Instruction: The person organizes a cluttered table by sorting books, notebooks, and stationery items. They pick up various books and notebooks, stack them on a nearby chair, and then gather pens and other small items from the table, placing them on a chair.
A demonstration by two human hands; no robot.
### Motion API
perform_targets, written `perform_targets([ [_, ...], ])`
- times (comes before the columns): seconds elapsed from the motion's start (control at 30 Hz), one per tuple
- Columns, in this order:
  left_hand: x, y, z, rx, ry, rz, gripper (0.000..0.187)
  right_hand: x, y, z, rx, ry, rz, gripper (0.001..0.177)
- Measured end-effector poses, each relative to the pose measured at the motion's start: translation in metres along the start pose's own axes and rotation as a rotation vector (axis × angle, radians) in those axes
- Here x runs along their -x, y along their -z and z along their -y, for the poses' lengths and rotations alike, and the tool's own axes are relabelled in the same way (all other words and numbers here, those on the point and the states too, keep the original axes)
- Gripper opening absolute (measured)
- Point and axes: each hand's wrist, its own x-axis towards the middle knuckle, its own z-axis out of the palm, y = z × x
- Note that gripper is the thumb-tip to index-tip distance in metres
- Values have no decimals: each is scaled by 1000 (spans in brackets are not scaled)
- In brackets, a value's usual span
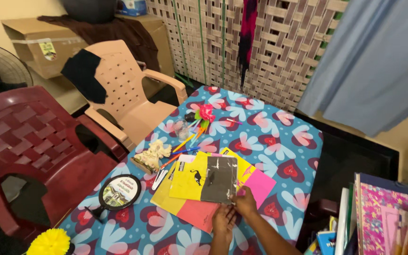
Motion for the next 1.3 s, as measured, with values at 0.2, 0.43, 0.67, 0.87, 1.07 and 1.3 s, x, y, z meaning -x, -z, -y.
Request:
perform_targets([
  [0.2, 47, -5, -32, 261, -172, 112, 44, 33, 32, 5, -250, -160, 482, 49],
  [0.43, 130, -65, -32, 10, -395, 188, 82, 96, 113, -7, -493, -125, 589, 40],
  [0.67, 172, -128, 81, -342, -150, 464, 84, 101, 338, -38, -769, 9, 362, 27],
  [0.87, 190, -197, 250, -636, -28, 690, 84, 150, 545, -110, -594, 63, 48, 34],
  [1.07, 206, -249, 407, -1061, -379, 808, 83, 178, 667, -171, -534, 87, -346, 35],
  [1.3, 212, -250, 480, -2271, -594, 949, 63, 168, 703, -189, -358, 177, -334, 101],
])
